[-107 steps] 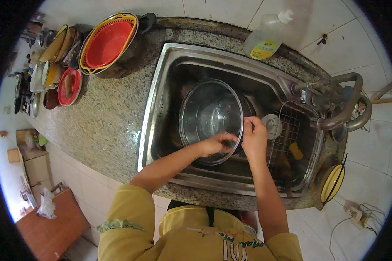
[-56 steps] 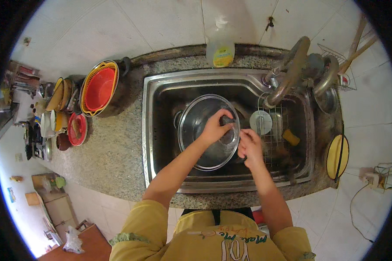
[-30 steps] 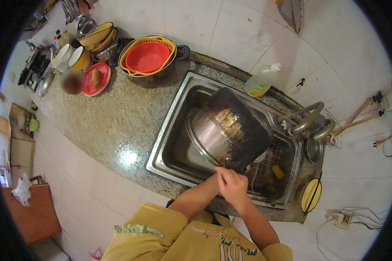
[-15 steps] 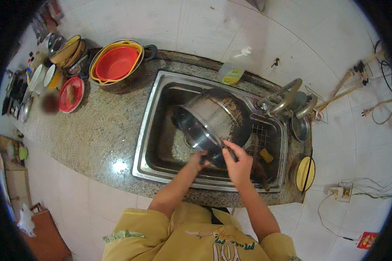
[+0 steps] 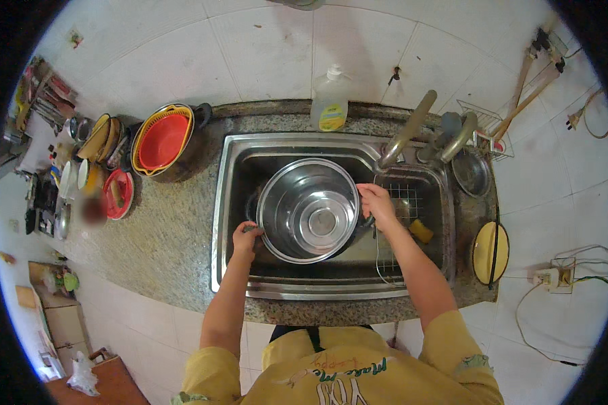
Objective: The person washes a metal ladle and a large metal pot in a kitchen sink. They use a sponge and running water to scrub the items, rinsing them thoroughly before placing the ladle on a drying rack and continuing to clean the pot.
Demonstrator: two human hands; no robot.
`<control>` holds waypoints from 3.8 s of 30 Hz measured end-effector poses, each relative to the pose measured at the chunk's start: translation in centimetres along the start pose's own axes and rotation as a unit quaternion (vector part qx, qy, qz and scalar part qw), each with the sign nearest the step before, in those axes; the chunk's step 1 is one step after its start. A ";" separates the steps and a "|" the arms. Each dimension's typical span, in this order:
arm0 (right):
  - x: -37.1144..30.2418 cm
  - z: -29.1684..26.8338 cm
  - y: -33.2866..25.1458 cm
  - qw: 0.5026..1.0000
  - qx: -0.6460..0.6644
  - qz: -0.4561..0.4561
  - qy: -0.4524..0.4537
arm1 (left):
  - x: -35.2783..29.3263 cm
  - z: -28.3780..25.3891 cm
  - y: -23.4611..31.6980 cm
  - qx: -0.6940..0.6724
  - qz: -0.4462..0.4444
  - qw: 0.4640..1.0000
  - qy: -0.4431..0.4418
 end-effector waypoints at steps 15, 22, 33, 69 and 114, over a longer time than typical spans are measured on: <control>1.7 -6.9 -1.9 0.898 -0.366 -0.187 0.160 | -4.5 3.3 -4.2 -0.007 -0.058 0.998 0.033; -4.0 -3.6 -10.2 0.787 -0.378 -0.375 0.312 | -5.8 2.4 -0.1 0.246 0.102 0.961 0.078; -2.6 -1.8 -7.8 0.717 -0.536 -0.359 0.262 | -8.8 20.0 6.6 -0.209 -0.053 0.959 -0.186; -1.3 -2.3 -5.8 0.967 -0.167 -0.189 0.029 | -5.2 22.2 7.9 0.110 0.173 0.946 -0.251; -4.3 -4.1 4.3 0.983 0.052 0.068 0.165 | -1.3 26.9 0.0 -0.107 -0.017 0.971 -0.212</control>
Point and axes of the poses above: each hand's wrist, its own x-axis towards the middle knuckle, its own z-axis out of the palm, y = z × x, the point moved 8 cm from there along x, towards the middle knuckle, and after that the axes turned 13 degrees about z, right-handed, at the moved point
